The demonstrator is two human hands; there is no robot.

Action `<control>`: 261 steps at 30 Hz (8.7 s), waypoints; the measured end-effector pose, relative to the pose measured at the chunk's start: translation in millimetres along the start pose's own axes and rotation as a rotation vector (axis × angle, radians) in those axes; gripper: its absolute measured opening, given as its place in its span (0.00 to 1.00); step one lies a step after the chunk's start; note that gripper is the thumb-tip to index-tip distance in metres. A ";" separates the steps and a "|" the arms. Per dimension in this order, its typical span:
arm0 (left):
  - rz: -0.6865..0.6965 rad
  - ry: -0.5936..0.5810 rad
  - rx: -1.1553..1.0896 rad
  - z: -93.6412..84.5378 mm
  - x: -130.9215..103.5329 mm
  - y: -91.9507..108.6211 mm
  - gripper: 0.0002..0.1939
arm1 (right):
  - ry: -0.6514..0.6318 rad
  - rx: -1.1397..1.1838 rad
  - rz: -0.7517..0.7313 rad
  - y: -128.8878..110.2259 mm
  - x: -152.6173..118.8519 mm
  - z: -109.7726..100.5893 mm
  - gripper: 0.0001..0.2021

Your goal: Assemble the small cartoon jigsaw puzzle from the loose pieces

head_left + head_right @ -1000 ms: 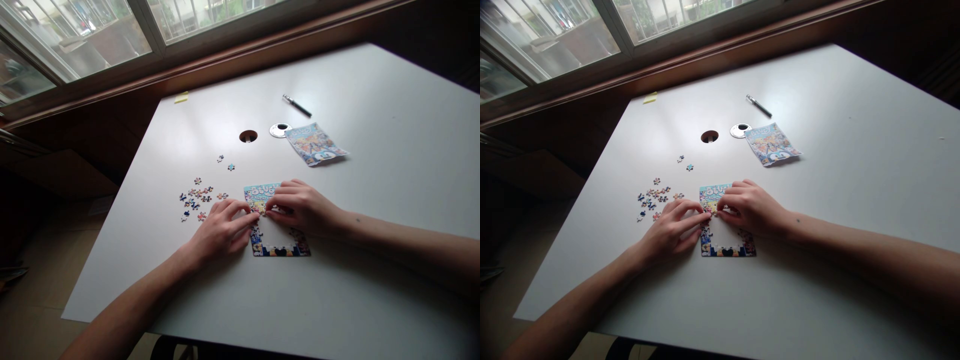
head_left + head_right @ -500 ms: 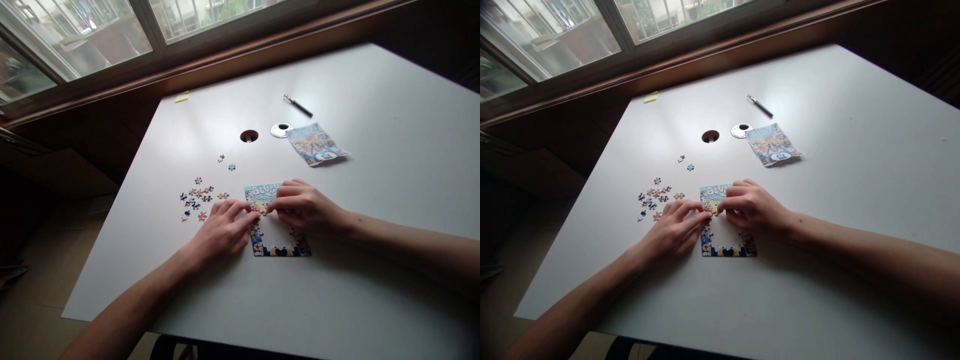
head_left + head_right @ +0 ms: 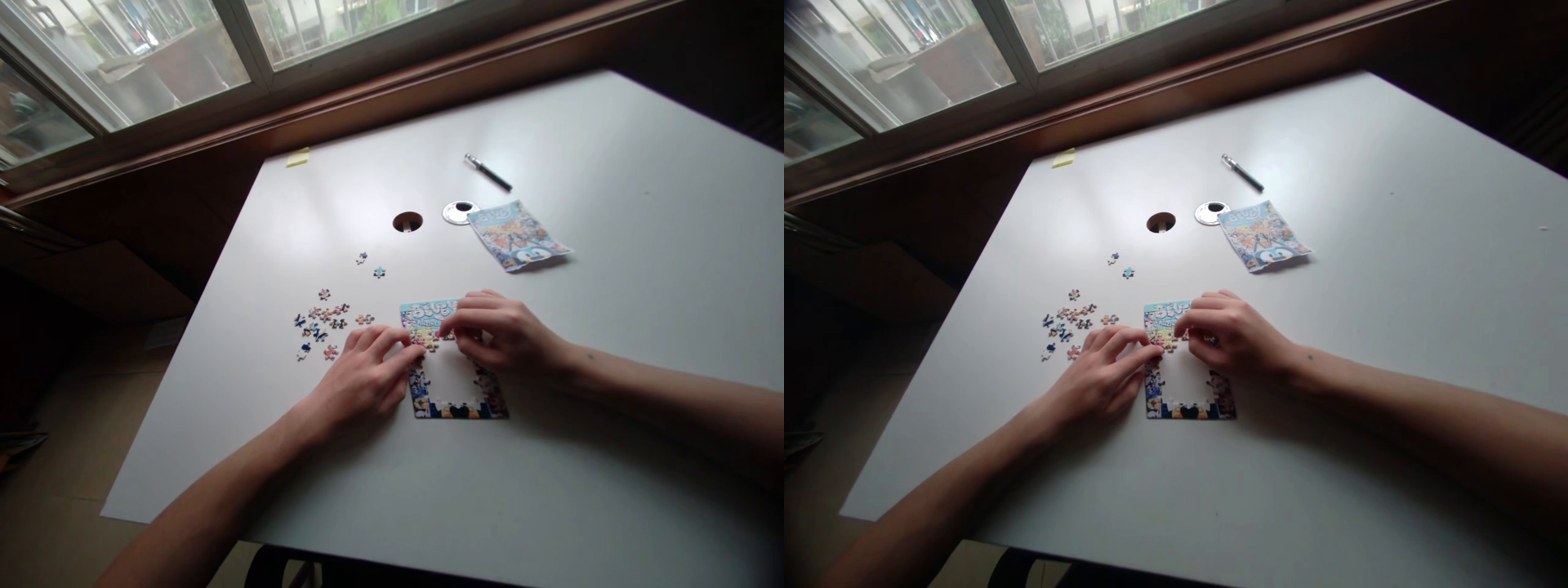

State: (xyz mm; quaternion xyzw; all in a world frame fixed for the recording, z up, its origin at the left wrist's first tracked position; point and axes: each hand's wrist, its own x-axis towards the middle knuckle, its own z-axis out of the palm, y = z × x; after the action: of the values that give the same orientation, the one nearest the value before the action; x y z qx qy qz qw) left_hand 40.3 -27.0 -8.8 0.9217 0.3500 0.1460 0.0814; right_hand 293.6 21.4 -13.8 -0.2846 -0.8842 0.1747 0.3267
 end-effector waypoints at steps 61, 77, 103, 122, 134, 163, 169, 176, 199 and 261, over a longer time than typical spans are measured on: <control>0.013 -0.034 -0.005 -3.5 0.7 -2.3 0.22 | -0.207 -0.051 -0.007 3.6 -3.9 1.6 0.09; 0.041 0.016 0.006 1.9 -1.8 -4.9 0.24 | -0.165 -0.067 -0.058 2.0 -1.3 3.0 0.11; -0.003 0.043 -0.006 5.9 -1.0 -3.5 0.38 | -0.051 -0.245 -0.104 -2.4 -3.3 2.0 0.12; 0.080 0.013 0.066 2.2 0.6 -6.1 0.36 | -0.042 -0.209 -0.089 -2.5 -1.9 3.4 0.10; 0.125 0.125 0.032 2.4 2.0 -8.9 0.30 | -0.017 -0.179 -0.081 2.8 -4.3 6.7 0.09; 0.186 0.218 -0.126 6.9 -6.9 -6.6 0.11 | 0.034 -0.001 0.252 0.8 -25.2 -11.1 0.05; 0.119 0.144 -0.219 7.3 -8.8 -10.8 0.14 | 0.021 0.083 0.330 4.2 -24.5 -14.4 0.07; 0.165 0.075 -0.100 5.2 -8.8 -9.9 0.12 | -0.016 0.069 0.289 8.2 -26.8 -12.7 0.11; 0.194 -0.008 -0.109 2.2 -10.3 -14.5 0.16 | -0.088 0.056 0.223 4.7 -27.2 -13.4 0.14; -0.256 -0.008 0.187 -49.7 -25.0 -94.0 0.15 | -0.106 -0.022 0.244 7.4 -30.2 -12.1 0.16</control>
State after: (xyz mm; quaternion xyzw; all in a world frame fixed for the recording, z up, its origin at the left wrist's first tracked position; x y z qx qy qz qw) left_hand -52.1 28.4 9.0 0.8738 0.4762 0.0977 0.0147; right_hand 323.5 10.0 -23.1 -0.3839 -0.8608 0.2182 0.2529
